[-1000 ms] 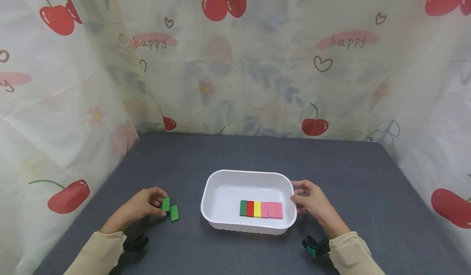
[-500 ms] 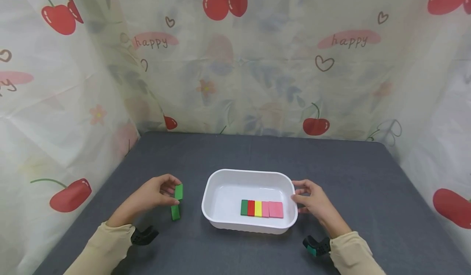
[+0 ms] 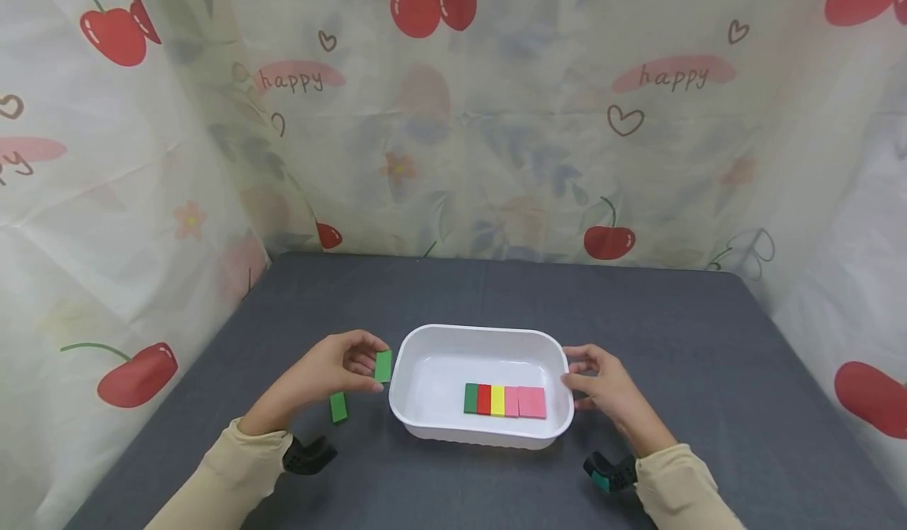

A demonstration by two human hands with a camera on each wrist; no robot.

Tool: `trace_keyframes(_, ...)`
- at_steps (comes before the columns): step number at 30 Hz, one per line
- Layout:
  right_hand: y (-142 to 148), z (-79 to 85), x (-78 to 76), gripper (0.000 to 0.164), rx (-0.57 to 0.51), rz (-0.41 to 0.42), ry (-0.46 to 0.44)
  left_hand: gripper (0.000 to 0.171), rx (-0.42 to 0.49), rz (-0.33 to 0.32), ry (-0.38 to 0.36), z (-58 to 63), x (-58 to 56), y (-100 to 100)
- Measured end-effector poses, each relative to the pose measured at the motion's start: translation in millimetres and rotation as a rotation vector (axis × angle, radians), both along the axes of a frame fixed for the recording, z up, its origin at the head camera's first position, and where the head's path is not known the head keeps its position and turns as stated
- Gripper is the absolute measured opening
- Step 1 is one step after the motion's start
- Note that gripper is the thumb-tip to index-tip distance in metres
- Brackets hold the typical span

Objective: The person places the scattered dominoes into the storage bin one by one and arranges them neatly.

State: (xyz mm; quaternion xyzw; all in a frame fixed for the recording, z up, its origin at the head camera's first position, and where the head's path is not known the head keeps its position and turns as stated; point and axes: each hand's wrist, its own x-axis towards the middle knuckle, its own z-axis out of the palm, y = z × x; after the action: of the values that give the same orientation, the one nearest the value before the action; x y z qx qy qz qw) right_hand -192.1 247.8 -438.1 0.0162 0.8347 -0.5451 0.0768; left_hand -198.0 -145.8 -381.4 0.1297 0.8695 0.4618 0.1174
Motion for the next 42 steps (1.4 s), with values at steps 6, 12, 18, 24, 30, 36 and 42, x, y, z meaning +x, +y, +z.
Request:
trace_keyframes(6, 3.3, -3.4, -2.1, 0.055, -0.012, 0.017, 0.008, 0.047, 0.019, -0.039, 0.002, -3.2, -2.0, 17.9)
trace_keyframes(12, 6.3, -9.2, -5.1, 0.056, -0.025, 0.020, 0.018, 0.046, 0.005, -0.088, -0.005, -10.8, -5.3, 34.7)
trace_keyframes(18, 1.8, -3.2, -2.9, 0.056, -0.005, 0.002, 0.001, 0.042, -0.031, -0.077, -0.035, -20.4, -9.0, 49.6)
trace_keyframes(24, -1.0, 1.7, -1.0, 0.054, 0.001, -0.003, -0.019, 0.037, -0.057, -0.054, -0.068, -26.6, -11.2, 62.3)
trace_keyframes(30, -2.1, 3.8, 0.3, 0.055, -0.002, -0.003, -0.022, 0.034, -0.102, -0.074, -0.058, -32.4, -14.9, 72.8)
trace_keyframes(36, -1.2, 2.8, 0.4, 0.054, -0.008, -0.003, -0.021, 0.034, -0.147, -0.112, -0.009, -36.3, -18.8, 82.7)
trace_keyframes(42, -1.2, 3.2, 0.6, 0.055, -0.012, 0.004, -0.018, 0.034, -0.207, -0.165, 0.067, -40.5, -23.0, 90.1)
